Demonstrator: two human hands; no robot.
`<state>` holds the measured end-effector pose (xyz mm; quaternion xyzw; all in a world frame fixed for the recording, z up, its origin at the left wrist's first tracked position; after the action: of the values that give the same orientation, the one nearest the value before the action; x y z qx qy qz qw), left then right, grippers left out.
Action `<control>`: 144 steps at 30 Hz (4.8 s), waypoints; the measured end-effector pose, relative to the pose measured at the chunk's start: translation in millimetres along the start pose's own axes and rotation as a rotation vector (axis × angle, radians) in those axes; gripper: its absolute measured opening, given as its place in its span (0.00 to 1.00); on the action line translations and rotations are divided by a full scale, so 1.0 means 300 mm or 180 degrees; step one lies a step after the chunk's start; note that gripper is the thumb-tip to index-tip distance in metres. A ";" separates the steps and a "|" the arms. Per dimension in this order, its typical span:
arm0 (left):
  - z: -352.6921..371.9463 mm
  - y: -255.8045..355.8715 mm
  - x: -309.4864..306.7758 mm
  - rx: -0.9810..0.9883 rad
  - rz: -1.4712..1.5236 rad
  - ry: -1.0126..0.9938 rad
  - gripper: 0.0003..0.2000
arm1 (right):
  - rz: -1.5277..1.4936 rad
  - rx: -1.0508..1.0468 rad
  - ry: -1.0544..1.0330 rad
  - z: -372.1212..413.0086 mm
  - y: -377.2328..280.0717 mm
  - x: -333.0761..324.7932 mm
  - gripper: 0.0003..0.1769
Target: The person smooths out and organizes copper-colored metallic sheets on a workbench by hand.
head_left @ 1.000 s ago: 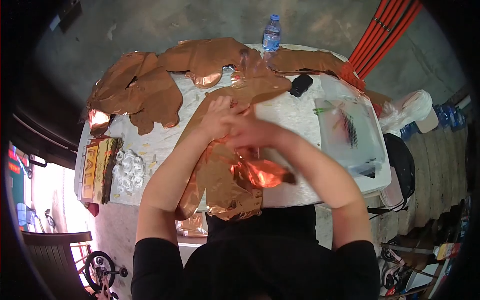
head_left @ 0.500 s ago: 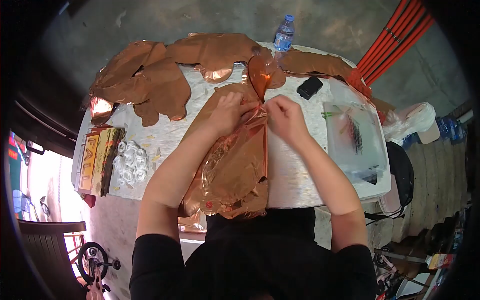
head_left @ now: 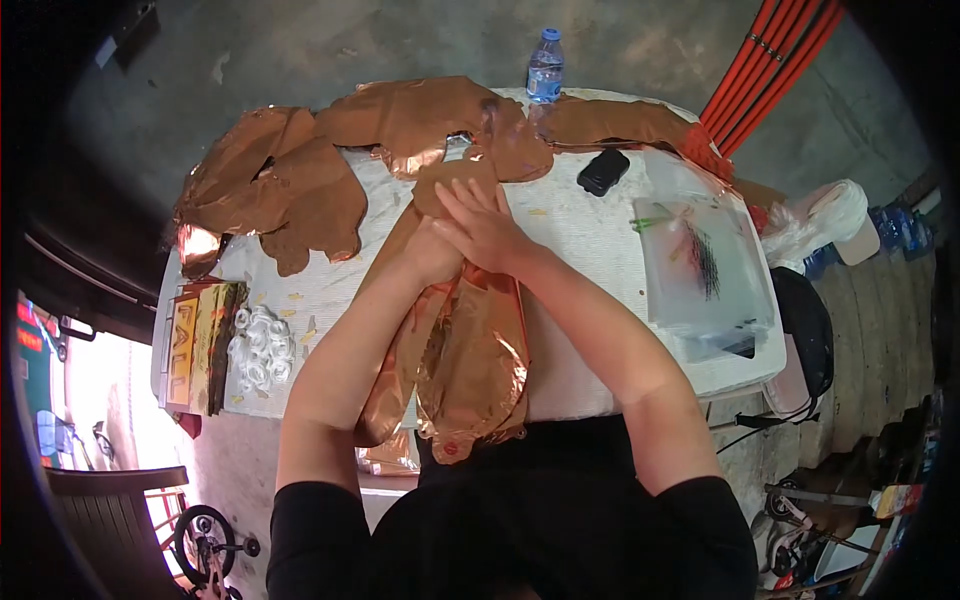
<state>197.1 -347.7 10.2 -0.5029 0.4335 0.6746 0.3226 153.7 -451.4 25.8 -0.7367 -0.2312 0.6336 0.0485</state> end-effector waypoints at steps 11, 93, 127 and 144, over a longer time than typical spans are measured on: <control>0.018 0.036 -0.031 -0.0258 0.0120 0.0332 0.15 | -0.0556 0.0895 -0.0887 0.136 0.026 -0.089 0.37; -0.054 -0.061 -0.202 -0.0461 0.0251 0.1638 0.18 | 0.0238 -0.0187 -0.0284 0.354 -0.118 -0.017 0.41; 0.703 0.506 -0.210 -0.1632 0.1361 0.1758 0.05 | 0.0300 -0.0024 -0.0717 0.338 -0.125 -0.035 0.52; 0.592 0.272 -0.111 -0.1029 0.2741 0.0876 0.19 | 0.0861 -0.0299 -0.0565 0.342 -0.102 -0.011 0.41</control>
<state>64.6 -220.1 84.4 -0.4059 0.5306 0.7328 -0.1289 46.9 -448.3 20.3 -0.7037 -0.1627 0.6855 -0.0923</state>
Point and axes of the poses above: each hand's wrist, its own z-axis away from the middle knuckle, its own x-axis out of the palm, y = z × x, the point moved 3 cm from there along -z, towards the middle knuckle, and after that the axes turned 11 degrees about -y, right-handed, at the moved point
